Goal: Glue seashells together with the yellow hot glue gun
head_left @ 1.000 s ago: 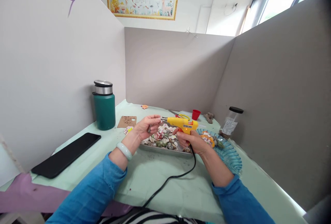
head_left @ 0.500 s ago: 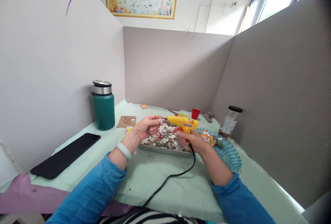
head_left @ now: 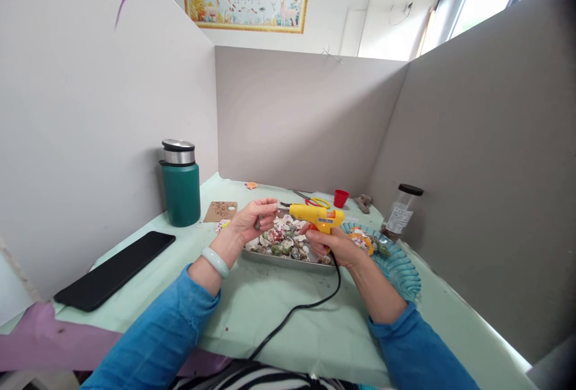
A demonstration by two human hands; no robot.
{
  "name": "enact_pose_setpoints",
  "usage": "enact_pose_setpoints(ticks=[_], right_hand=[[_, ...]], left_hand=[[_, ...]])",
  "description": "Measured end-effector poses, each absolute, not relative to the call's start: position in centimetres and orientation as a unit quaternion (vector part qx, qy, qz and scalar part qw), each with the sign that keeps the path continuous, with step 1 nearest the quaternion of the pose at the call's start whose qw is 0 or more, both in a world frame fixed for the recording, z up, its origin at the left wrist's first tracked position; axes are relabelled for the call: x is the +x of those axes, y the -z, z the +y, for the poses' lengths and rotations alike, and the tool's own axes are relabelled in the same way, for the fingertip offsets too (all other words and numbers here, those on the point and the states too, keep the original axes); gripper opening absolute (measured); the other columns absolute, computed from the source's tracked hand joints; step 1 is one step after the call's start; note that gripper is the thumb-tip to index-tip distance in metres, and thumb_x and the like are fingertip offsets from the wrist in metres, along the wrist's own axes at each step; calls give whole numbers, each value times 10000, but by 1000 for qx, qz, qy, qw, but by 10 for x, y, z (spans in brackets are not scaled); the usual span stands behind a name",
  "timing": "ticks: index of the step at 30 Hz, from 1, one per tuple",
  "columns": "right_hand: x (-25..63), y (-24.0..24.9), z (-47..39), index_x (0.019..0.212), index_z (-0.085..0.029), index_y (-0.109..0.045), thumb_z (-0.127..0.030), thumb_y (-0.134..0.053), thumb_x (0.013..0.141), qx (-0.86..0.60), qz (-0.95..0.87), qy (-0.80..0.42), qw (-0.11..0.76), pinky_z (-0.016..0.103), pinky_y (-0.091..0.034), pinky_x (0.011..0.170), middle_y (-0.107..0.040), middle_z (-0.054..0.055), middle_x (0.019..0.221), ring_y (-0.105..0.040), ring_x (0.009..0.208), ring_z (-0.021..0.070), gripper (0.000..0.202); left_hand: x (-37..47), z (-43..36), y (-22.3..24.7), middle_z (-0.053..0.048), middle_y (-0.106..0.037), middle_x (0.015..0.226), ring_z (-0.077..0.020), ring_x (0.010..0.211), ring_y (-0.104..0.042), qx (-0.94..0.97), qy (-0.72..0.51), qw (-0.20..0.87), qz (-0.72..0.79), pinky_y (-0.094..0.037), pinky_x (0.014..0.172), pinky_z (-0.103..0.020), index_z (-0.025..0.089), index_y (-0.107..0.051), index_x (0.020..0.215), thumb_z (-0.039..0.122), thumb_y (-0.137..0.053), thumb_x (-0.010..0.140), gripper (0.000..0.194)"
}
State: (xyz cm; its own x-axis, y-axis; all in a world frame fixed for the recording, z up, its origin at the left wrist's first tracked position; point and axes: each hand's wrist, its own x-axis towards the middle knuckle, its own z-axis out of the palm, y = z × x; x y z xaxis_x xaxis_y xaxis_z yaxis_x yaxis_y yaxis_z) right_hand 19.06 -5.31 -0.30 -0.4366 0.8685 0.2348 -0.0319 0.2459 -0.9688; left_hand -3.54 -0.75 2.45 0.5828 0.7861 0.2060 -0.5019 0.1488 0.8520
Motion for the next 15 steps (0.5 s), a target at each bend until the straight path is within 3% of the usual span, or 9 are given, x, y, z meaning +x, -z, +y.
enact_pose_setpoints(ticks=[15], right_hand=[[188, -2, -56, 905, -150, -611, -420, -675, 750, -331, -661, -506, 445, 235, -262, 437, -392, -79, 464, -334, 420, 71, 317]], left_hand=[[-35, -13, -27, 79, -366, 444, -22, 372, -278, 529, -405, 729, 159, -166, 384, -176, 135, -607, 795, 150, -724, 680, 165]])
